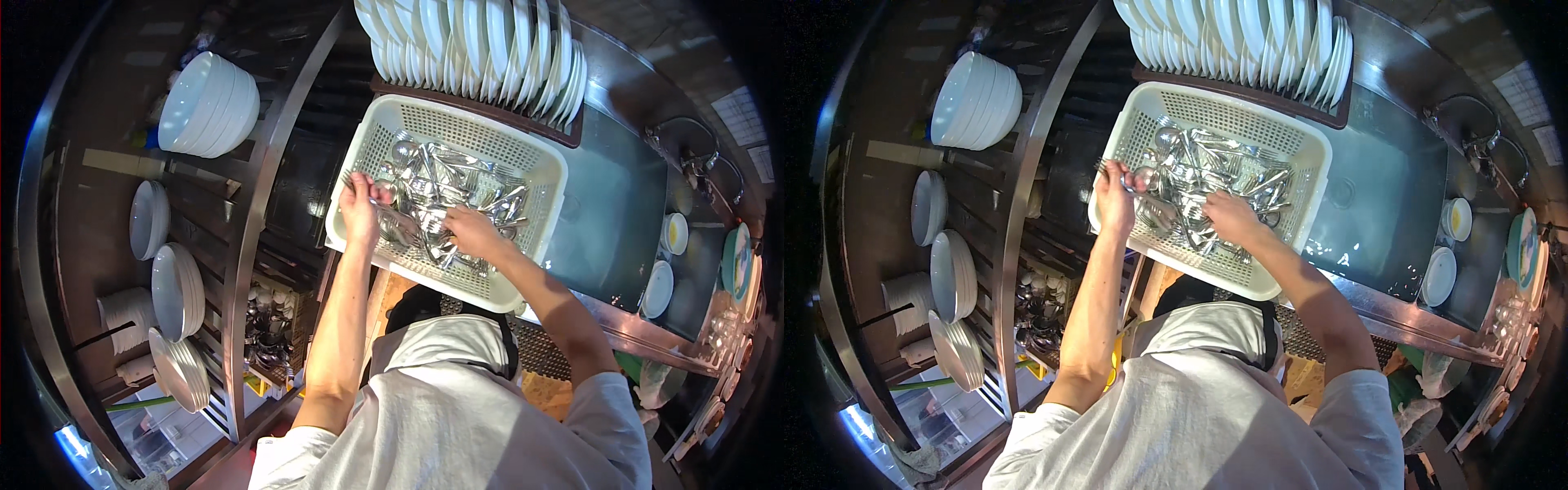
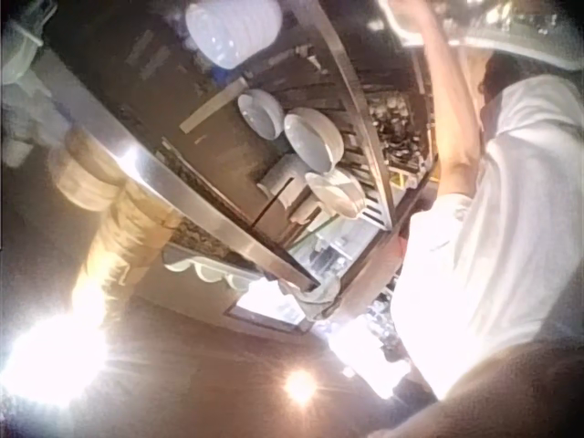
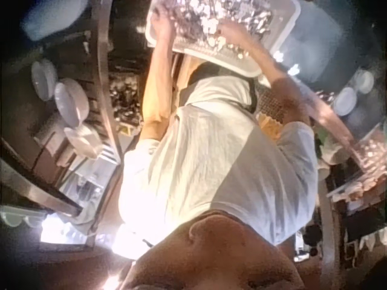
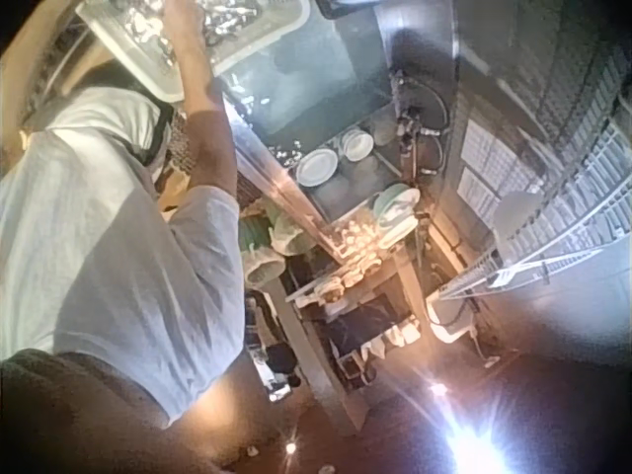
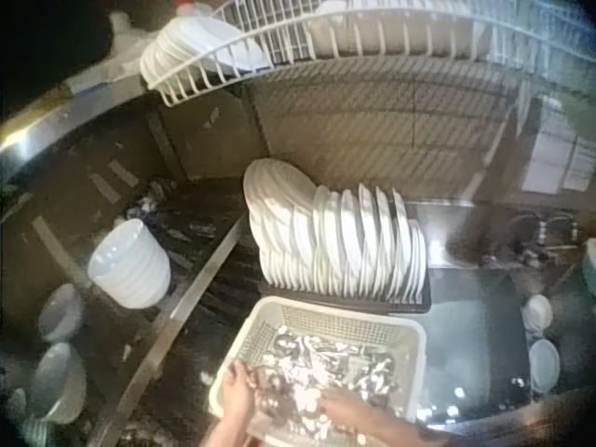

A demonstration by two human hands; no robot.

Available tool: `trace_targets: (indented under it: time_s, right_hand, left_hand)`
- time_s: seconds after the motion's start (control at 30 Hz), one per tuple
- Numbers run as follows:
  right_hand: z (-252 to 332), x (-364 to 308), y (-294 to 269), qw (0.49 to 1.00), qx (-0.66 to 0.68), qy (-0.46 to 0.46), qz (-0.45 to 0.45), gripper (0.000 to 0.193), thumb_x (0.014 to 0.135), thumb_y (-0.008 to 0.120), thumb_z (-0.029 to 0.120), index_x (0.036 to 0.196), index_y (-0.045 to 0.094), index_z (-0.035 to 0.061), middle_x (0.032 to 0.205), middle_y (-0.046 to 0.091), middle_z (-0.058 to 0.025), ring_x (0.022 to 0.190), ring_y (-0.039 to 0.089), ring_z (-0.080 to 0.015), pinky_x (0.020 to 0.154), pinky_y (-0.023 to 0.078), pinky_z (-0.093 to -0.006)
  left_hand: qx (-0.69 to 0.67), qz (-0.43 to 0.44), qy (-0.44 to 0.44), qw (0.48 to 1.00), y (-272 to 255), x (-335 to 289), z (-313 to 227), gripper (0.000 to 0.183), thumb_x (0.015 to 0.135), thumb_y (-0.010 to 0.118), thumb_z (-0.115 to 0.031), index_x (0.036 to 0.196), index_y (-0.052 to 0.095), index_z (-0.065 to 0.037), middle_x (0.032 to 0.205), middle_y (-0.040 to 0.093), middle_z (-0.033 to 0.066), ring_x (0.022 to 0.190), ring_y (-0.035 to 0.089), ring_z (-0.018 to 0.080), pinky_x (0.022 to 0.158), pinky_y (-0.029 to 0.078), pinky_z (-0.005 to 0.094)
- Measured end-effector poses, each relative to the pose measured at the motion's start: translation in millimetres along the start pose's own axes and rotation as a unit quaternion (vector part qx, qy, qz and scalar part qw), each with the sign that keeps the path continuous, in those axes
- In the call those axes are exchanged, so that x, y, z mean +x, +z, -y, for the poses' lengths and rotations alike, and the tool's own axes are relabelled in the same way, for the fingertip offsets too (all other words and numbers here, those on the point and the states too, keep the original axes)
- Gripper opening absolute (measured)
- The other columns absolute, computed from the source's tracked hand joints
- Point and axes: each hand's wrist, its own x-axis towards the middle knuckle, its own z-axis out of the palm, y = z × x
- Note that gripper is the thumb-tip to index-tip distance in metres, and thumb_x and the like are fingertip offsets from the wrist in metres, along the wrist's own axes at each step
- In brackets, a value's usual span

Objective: The person sorts through a basket of wet cutlery, grouping spoons and forks together by hand, and places them into containers on a shelf.

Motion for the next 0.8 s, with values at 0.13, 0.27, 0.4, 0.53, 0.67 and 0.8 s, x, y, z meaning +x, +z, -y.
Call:
trace_targets:
  time_s: [0.13, 0.27, 0.4, 0.53, 0.67, 0.8]
  right_hand:
    - [1.6, 3.3, 2.7, 0.997, -0.059, -0.021, 0.043, 0.019, 0.076, 0.063, 0.006, 0.094, 0.067, 0.0097, 0.106, 0.06, -0.0082, 0.112, 0.053, -0.0252, 0.091, 0.044, -0.0437]
    - [7.0, 13.1, -17.0, 0.986, -0.037, -0.036, 0.16, 0.014, 0.079, 0.065, 0.012, 0.093, 0.068, 0.0142, 0.09, 0.066, -0.0046, 0.101, 0.061, -0.0244, 0.087, 0.044, -0.0426]
    - [-0.7, 17.0, -22.7, 0.985, 0.107, -0.032, 0.134, 0.013, 0.078, 0.071, 0.018, 0.089, 0.068, 0.011, 0.082, 0.068, -0.0105, 0.084, 0.065, -0.0312, 0.073, 0.048, -0.0453]
    - [13.5, 14.8, -62.0, 0.977, 0.162, -0.065, 0.125, 0.013, 0.08, 0.07, 0.019, 0.086, 0.068, 0.0077, 0.081, 0.068, -0.0119, 0.077, 0.065, -0.0316, 0.067, 0.048, -0.0425]
    - [6.7, 12.7, -91.9, 0.961, 0.223, -0.038, 0.161, 0.014, 0.083, 0.069, 0.016, 0.092, 0.069, 0.0052, 0.081, 0.069, -0.0108, 0.075, 0.067, -0.0247, 0.067, 0.049, -0.0378]
    - [24.9, 23.4, -128.7, 0.922, 0.361, -0.015, 0.138, 0.012, 0.087, 0.067, 0.014, 0.088, 0.066, 0.0028, 0.078, 0.064, -0.0022, 0.072, 0.057, -0.0127, 0.067, 0.045, -0.0321]
  left_hand:
    - [0.028, 0.03, -0.046, 0.998, -15.0, -1.0, -8.0, 0.031, 0.099, 0.056, -0.034, 0.08, 0.05, -0.01, 0.062, 0.044, -0.0043, 0.049, 0.037, 0.0065, 0.045, 0.031, 0.0239]
    - [0.056, 0.026, -0.121, 0.991, -9.8, -13.2, -1.5, 0.024, 0.098, 0.059, -0.03, 0.084, 0.055, -0.011, 0.063, 0.043, -0.0063, 0.05, 0.036, 0.0046, 0.045, 0.029, 0.0224]
    - [0.088, 0.082, -0.146, 0.982, -4.4, -20.7, 0.6, 0.024, 0.101, 0.053, -0.029, 0.094, 0.054, -0.005, 0.078, 0.061, 0.0047, 0.063, 0.059, 0.0134, 0.056, 0.049, 0.0257]
    - [0.044, 0.158, -0.152, 0.975, 9.6, -19.1, -17.7, 0.028, 0.104, 0.044, -0.029, 0.098, 0.049, -0.002, 0.089, 0.066, 0.0146, 0.077, 0.068, 0.023, 0.069, 0.058, 0.0321]
    - [0.081, 0.16, -0.087, 0.98, 10.0, -12.6, -36.5, 0.029, 0.103, 0.047, -0.031, 0.089, 0.049, -0.007, 0.074, 0.056, 0.0033, 0.058, 0.052, 0.0108, 0.052, 0.043, 0.0238]
    - [0.014, 0.119, -0.048, 0.992, 8.7, -6.2, -49.5, 0.028, 0.1, 0.056, -0.031, 0.082, 0.048, -0.011, 0.067, 0.043, -0.005, 0.054, 0.036, 0.0057, 0.049, 0.03, 0.0216]
